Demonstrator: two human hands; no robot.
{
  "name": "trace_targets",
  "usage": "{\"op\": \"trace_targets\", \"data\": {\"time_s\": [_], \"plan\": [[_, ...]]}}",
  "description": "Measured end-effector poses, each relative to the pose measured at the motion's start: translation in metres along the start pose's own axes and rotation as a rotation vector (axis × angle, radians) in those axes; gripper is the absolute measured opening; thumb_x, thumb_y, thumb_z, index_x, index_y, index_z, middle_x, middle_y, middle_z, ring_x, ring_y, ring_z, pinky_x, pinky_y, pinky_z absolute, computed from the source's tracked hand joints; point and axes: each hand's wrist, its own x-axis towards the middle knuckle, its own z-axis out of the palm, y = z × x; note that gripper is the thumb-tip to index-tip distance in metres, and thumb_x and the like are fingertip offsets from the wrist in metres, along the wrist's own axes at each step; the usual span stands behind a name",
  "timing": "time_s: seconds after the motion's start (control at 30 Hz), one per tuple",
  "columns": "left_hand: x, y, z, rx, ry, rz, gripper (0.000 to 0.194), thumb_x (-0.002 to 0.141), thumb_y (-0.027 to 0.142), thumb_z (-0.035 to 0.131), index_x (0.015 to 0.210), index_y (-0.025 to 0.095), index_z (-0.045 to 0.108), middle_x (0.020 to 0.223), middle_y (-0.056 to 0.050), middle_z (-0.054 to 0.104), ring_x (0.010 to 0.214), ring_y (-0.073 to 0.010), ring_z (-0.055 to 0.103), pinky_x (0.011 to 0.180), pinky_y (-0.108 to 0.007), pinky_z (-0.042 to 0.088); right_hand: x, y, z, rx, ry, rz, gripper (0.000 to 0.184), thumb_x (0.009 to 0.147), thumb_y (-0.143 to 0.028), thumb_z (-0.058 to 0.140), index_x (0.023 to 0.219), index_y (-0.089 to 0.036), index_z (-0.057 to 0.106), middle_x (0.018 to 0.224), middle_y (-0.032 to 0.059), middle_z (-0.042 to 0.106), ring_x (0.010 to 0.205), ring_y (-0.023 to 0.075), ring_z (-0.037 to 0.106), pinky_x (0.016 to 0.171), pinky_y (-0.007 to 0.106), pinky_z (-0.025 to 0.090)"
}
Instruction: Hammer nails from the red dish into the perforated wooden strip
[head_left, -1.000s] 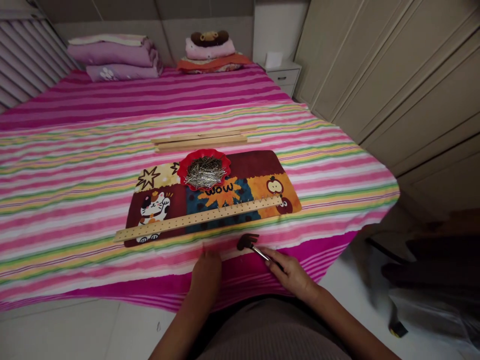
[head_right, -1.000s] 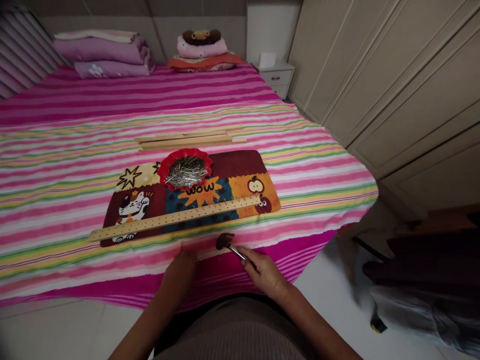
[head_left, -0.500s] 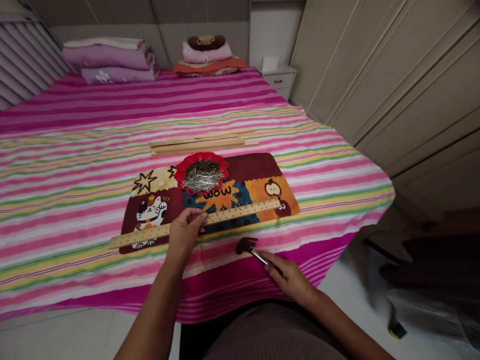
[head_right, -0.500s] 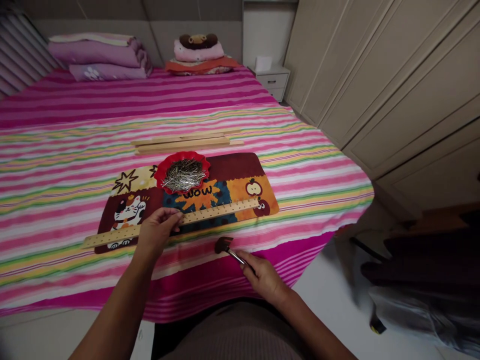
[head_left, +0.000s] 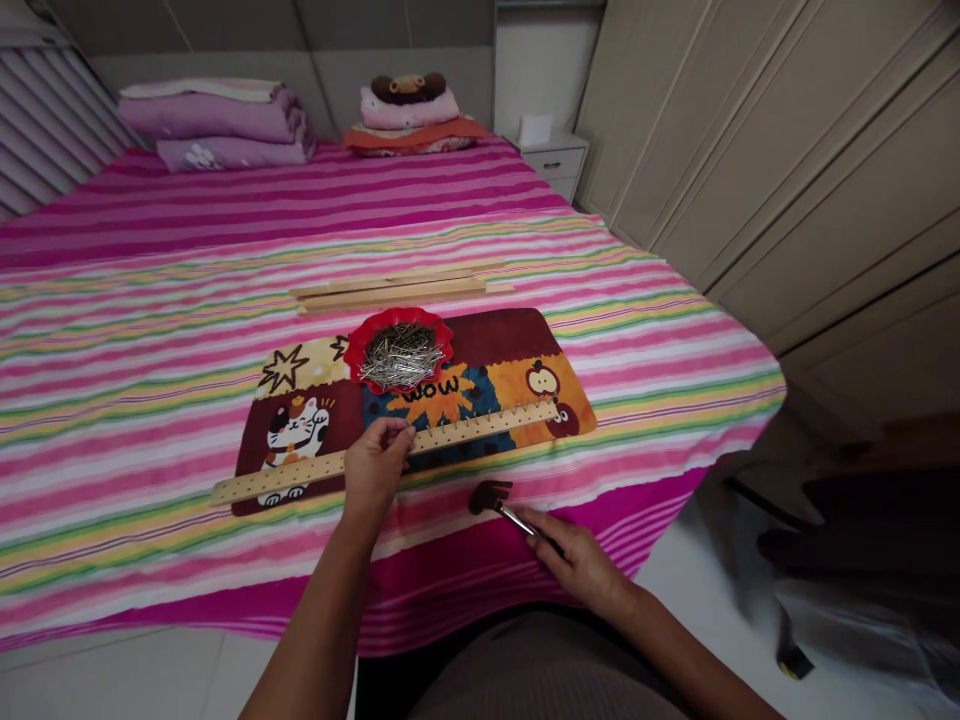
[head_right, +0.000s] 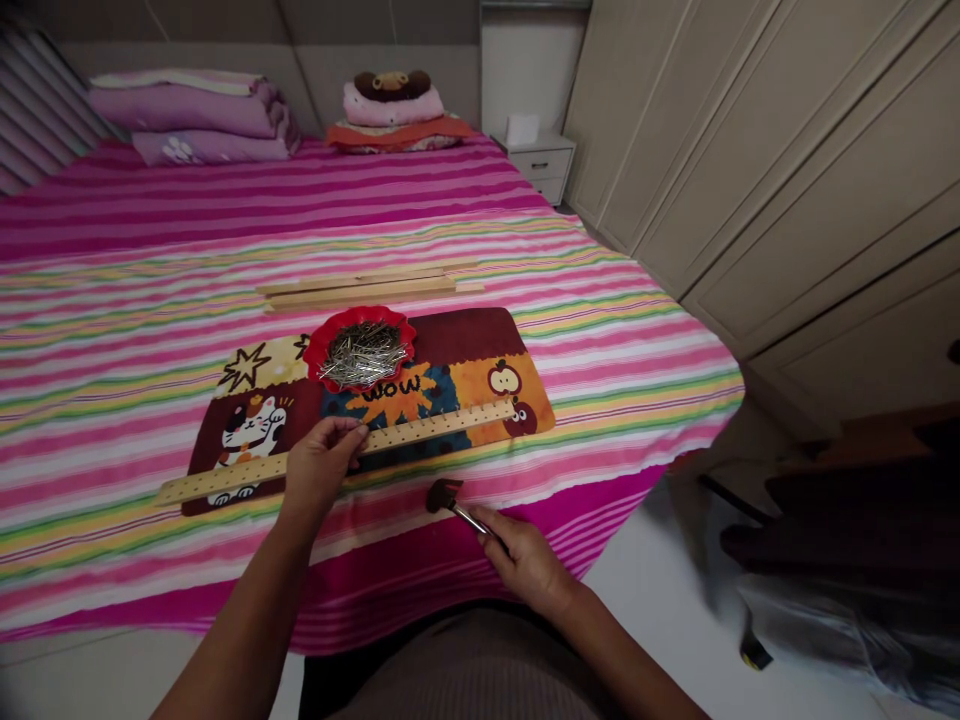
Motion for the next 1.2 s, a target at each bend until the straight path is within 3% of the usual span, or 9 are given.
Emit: {"op": "trace_targets", "data": {"time_s": [0.13,0.27,0.4,0.5,0.63,0.9,1.03,1.2], "plan": [[-0.005,0.001,-0.001,0.123,0.015,0.030,0.024,0.063,0.041,0.062,0.074,0.019,0.063,0.058,0.004,0.058,0.048,-0.0078,0.046,0.047,-0.018,0.040,-0.002,-0.013,-0.005,0.032,0.013,0.005,0.037,0.091,-0.022,0.044,0.127,-0.020,0.054,0.119,0.0086,0.066,0.107,0.0196,0.063,0.090,0.032,0.052],[-0.007,0.000,-0.003,0.210,0.044,0.118,0.020,0.065,0.039,0.059,0.072,0.021,0.065,0.062,0.003,0.062,0.056,-0.0104,0.053,0.059,-0.021,0.044,0.006,-0.050,-0.017,0.080,0.087,-0.009,0.036,0.091,-0.023,0.046,0.125,-0.020,0.054,0.115,0.0071,0.067,0.103,0.0186,0.064,0.086,0.029,0.053],[-0.005,-0.005,-0.003,0.236,0.059,0.172,0.019,0.067,0.038,0.058,0.073,0.021,0.066,0.067,0.002,0.065,0.063,-0.0128,0.057,0.066,-0.023,0.045,0.029,-0.092,-0.028,0.078,0.147,-0.030,0.035,0.092,-0.021,0.042,0.125,-0.018,0.052,0.089,0.0032,0.072,0.072,0.0134,0.068,0.066,0.023,0.055],[-0.004,-0.008,-0.004,0.250,0.042,0.187,0.020,0.067,0.039,0.057,0.073,0.021,0.066,0.065,0.001,0.065,0.061,-0.0131,0.056,0.065,-0.023,0.043,0.054,-0.111,-0.030,0.019,0.188,-0.103,0.038,0.092,-0.019,0.040,0.129,-0.017,0.048,0.099,0.0059,0.070,0.082,0.0150,0.068,0.073,0.026,0.055],[-0.003,-0.012,-0.004,0.274,0.050,0.211,0.019,0.068,0.037,0.057,0.072,0.021,0.065,0.065,0.001,0.064,0.061,-0.0129,0.056,0.062,-0.023,0.041,0.082,-0.119,-0.027,-0.084,0.135,-0.214,0.041,0.091,-0.016,0.040,0.131,-0.020,0.047,0.117,0.0084,0.065,0.106,0.0187,0.062,0.090,0.033,0.050],[-0.001,-0.015,-0.005,0.298,0.032,0.206,0.016,0.070,0.033,0.055,0.073,0.020,0.064,0.067,0.001,0.064,0.064,-0.0129,0.057,0.063,-0.023,0.039,0.099,-0.122,-0.016,-0.160,0.070,-0.236,0.044,0.090,-0.014,0.040,0.134,-0.020,0.044,0.116,0.0102,0.065,0.105,0.0211,0.062,0.090,0.037,0.051],[-0.001,-0.014,-0.006,0.389,0.043,0.217,0.015,0.071,0.033,0.054,0.067,0.020,0.061,0.060,0.002,0.058,0.058,-0.0120,0.052,0.059,-0.023,0.036,0.092,-0.126,-0.019,-0.066,0.077,-0.226,0.045,0.091,-0.013,0.040,0.134,-0.024,0.045,0.121,0.0065,0.064,0.109,0.0184,0.060,0.092,0.034,0.050],[-0.003,-0.006,-0.007,0.354,0.009,0.194,0.017,0.069,0.034,0.053,0.071,0.021,0.064,0.068,0.000,0.064,0.063,-0.0138,0.056,0.062,-0.024,0.040,0.056,-0.122,-0.036,0.031,0.017,-0.116,0.041,0.093,-0.017,0.041,0.132,-0.026,0.046,0.122,0.0037,0.063,0.108,0.0159,0.061,0.090,0.026,0.050]]}}
